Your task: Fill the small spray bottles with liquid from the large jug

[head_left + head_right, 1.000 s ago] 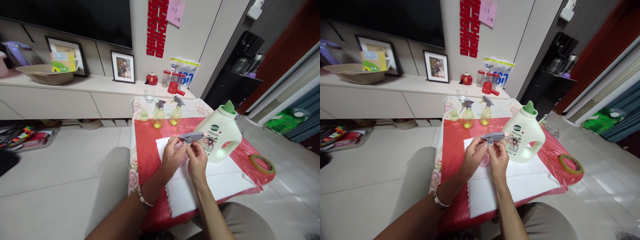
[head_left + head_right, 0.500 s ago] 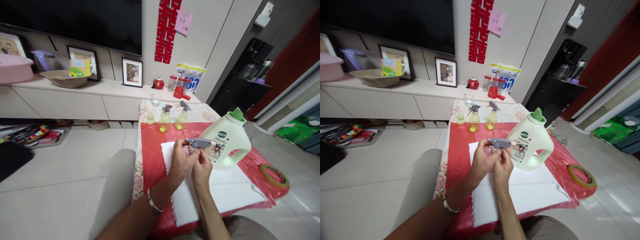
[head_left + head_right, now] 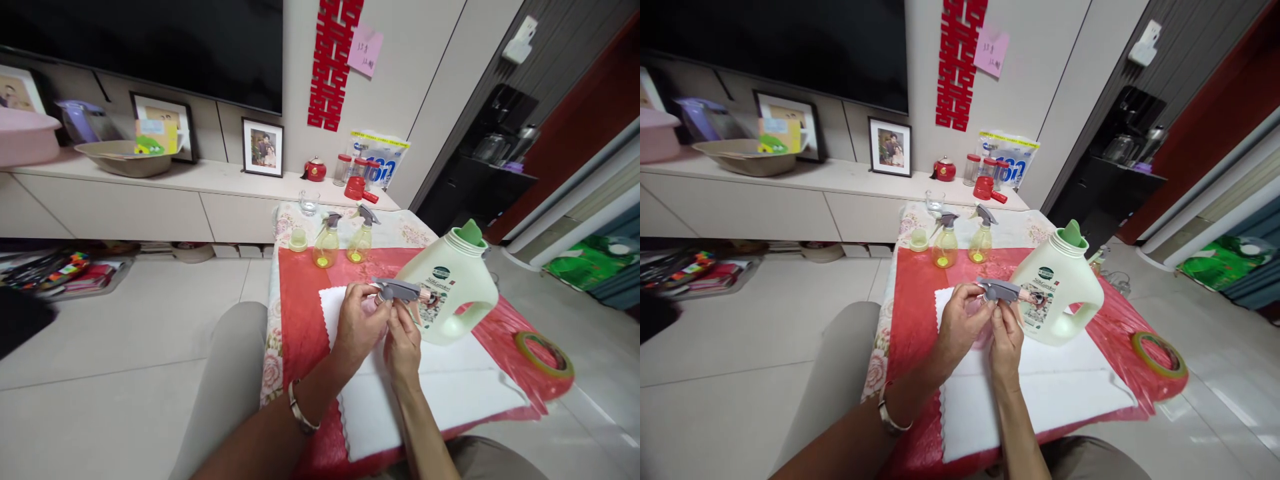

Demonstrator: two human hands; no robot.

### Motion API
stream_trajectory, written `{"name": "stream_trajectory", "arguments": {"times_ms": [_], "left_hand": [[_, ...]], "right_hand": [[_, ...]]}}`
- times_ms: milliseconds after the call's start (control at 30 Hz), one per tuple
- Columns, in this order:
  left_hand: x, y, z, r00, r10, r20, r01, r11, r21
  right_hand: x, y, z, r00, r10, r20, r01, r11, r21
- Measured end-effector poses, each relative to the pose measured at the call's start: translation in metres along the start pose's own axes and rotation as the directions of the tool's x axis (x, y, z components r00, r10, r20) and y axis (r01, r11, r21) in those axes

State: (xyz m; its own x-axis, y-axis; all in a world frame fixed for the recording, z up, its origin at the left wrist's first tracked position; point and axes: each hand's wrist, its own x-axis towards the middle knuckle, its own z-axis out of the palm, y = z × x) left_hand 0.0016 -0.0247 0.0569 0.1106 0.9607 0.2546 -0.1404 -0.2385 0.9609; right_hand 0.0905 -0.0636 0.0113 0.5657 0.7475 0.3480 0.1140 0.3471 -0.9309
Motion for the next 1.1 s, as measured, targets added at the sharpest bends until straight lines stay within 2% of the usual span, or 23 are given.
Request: {"name": "stream_trajectory", "arguments": {"times_ms": [400,600,667,933,1100], "left_hand": [[0.000,-0.014,-0.008,0.996,0.057,0.068,-0.046,0.988,-0.147],[0.000,-0.010,-0.011,0.991,-0.014,0.132,0.037,0.984,-0.174],[0.000,-0.011,-0.010,0.991,-0.036,0.132,0.061,0.979,-0.193],[0.001,-0.014,-0.008,0.995,-0.016,0.102,0.030,0.990,-0.140],[0.001,-0.015,-0.009,0.995,0.009,0.104,0.005,0.991,-0.135]], "right_hand": [[0.000,-0.014,0.008,1.000,-0.005,0.009,0.005,0.999,0.049],[-0.002,-0.012,0.012,0.999,0.000,-0.034,0.002,0.998,0.070],[-0.002,-0.011,0.012,0.999,0.001,-0.043,0.002,0.998,0.069],[0.000,-0.015,0.008,1.000,0.000,0.014,0.000,1.000,0.030],[0.000,-0.014,0.008,1.000,0.007,-0.008,-0.007,1.000,0.009]]}}
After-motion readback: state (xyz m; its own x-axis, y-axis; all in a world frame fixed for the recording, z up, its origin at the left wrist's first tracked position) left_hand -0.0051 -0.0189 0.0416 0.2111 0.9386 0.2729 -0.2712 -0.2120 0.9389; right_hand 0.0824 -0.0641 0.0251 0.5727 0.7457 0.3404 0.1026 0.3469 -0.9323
